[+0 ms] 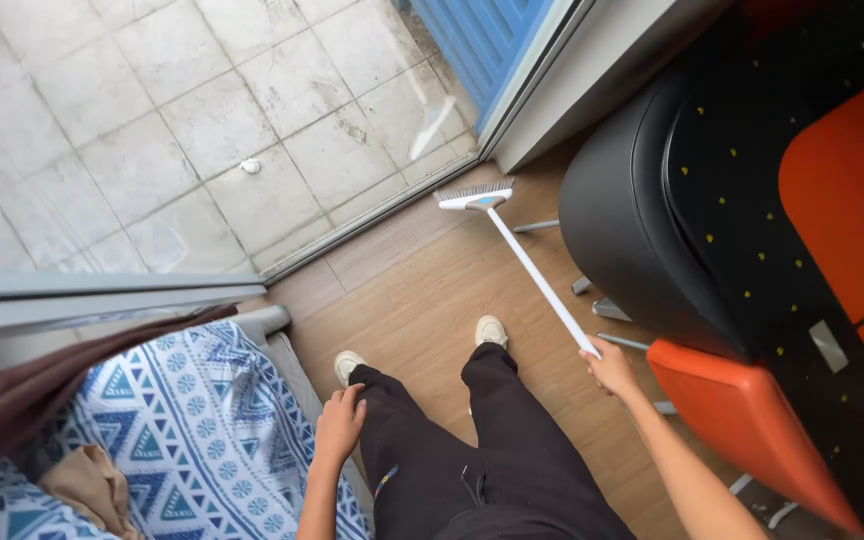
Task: Sweeping the floor of a room with a broom, including moving chairs to clean underneath them.
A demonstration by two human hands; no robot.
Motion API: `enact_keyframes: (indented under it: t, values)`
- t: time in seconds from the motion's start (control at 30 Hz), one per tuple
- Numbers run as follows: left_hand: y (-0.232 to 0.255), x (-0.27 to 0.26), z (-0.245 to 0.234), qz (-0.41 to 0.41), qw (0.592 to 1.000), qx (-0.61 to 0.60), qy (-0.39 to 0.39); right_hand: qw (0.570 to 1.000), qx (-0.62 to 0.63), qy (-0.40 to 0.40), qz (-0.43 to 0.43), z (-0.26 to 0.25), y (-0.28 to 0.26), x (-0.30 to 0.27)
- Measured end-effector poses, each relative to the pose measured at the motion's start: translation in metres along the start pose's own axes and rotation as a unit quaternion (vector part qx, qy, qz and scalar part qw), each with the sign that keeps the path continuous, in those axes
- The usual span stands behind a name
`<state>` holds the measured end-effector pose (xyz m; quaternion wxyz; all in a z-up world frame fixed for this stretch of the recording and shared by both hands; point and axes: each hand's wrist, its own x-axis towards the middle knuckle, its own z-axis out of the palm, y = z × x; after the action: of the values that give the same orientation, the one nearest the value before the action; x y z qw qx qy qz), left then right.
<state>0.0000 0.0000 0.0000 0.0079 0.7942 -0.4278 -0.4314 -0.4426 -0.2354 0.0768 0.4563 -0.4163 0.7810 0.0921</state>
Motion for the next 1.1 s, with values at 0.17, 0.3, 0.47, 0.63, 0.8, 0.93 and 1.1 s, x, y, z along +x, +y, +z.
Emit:
enact_keyframes:
  t: [0.17,0.3,0.47,0.63,0.8,0.93,1.1]
  values:
    - [0.06,-0.043,0.107,-0.045,0.993,-0.111,0.02,0.979,-0.198,0.006,-0.047,-0.067,-0.055,0.061]
    - [0.101,-0.081,0.165,-0.075,0.982,-0.17,-0.043,0.955,-0.293,0.01,-0.04,-0.068,-0.095,0.117]
    - [0.102,-0.067,0.218,-0.148,0.965,-0.203,-0.074,0.94,-0.336,-0.024,-0.048,-0.07,-0.069,0.172]
    - [0.11,-0.073,0.214,-0.127,0.971,-0.195,-0.059,0.933,-0.342,-0.098,-0.06,-0.095,-0.022,0.136]
    - [0.113,-0.066,0.205,-0.179,0.941,-0.283,-0.038,0.941,-0.329,-0.067,-0.048,-0.118,-0.02,0.08]
    - [0.116,-0.07,0.218,-0.186,0.934,-0.303,-0.019,0.991,-0.103,-0.08,-0.04,-0.028,-0.004,0.128]
    - [0.109,-0.088,0.25,-0.213,0.927,-0.304,-0.065,0.97,0.145,-0.192,0.022,0.056,-0.039,0.121]
